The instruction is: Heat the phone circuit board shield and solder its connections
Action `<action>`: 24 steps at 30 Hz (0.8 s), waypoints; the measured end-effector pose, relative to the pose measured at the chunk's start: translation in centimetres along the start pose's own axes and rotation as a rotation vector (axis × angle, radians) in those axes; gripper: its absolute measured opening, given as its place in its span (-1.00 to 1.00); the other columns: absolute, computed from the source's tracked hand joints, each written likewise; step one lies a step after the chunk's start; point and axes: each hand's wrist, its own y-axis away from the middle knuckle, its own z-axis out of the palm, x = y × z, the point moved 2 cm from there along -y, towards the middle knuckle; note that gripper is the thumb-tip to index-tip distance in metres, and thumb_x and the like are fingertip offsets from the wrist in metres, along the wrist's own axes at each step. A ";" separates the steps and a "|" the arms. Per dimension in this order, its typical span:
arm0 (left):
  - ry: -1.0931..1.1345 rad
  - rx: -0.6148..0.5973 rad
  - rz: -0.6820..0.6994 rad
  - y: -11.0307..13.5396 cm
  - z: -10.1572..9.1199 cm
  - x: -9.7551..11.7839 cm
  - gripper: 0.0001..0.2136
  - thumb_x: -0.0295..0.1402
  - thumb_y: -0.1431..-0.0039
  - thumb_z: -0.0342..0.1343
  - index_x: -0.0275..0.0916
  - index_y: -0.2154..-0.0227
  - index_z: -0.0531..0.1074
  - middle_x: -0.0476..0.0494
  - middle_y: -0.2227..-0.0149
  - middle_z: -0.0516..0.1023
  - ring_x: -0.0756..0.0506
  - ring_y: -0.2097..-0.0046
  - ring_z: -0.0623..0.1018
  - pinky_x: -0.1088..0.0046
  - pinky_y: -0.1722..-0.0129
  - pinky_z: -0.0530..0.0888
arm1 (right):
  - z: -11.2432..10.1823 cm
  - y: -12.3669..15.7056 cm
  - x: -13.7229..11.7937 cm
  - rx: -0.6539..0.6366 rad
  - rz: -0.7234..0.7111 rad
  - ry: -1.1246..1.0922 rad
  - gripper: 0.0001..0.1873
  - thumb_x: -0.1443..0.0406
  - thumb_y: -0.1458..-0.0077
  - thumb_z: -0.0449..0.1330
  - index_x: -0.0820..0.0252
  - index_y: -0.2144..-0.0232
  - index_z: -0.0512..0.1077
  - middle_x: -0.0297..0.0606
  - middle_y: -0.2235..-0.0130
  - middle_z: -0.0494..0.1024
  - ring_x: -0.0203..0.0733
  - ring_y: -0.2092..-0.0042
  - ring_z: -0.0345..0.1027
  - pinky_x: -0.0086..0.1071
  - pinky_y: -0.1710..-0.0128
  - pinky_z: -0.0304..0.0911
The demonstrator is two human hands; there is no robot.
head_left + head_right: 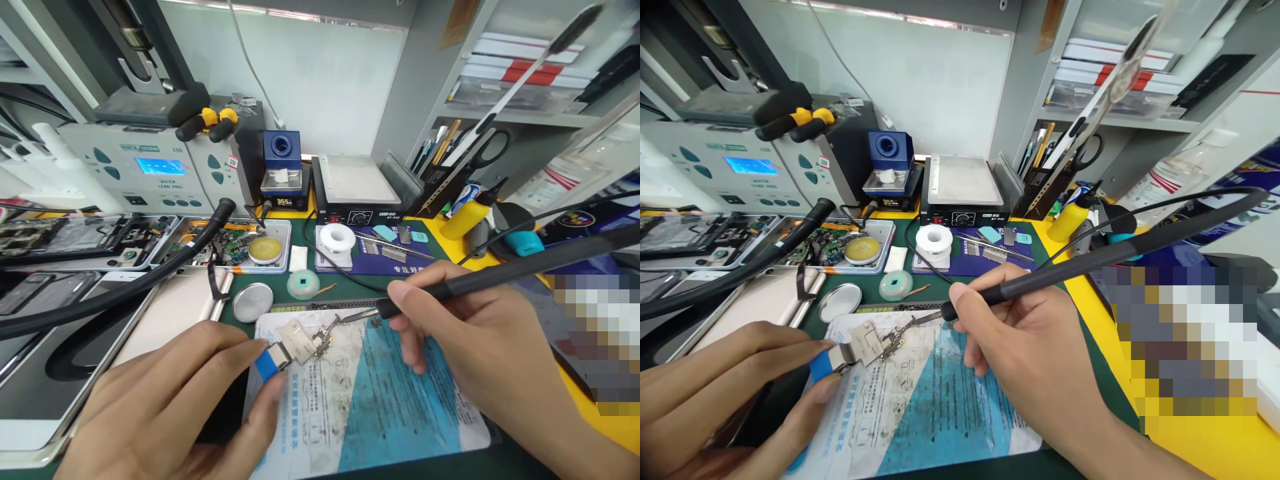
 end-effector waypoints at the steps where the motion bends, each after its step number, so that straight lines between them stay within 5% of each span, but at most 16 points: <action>1: -0.004 0.001 -0.005 0.1 0.0 0.0 -0.88 -0.28 -0.35 0.22 -0.08 0.10 0.55 -0.01 0.20 0.61 -0.03 0.28 0.62 0.38 0.28 0.53 | 0.0 0.1 -0.1 -0.002 0.007 0.011 -0.70 0.12 -0.21 0.40 0.04 0.50 0.49 -0.39 0.63 0.53 -0.28 0.65 0.37 -0.45 0.63 0.33; 24: -0.017 0.028 -0.009 0.3 -0.1 -0.1 -0.87 -0.26 -0.34 0.23 -0.08 0.11 0.57 0.00 0.22 0.60 -0.01 0.32 0.61 0.39 0.33 0.52 | 0.4 0.3 0.1 0.042 -0.039 0.056 -0.67 0.10 -0.20 0.40 0.04 0.53 0.48 -0.38 0.66 0.50 -0.28 0.65 0.34 -0.45 0.67 0.30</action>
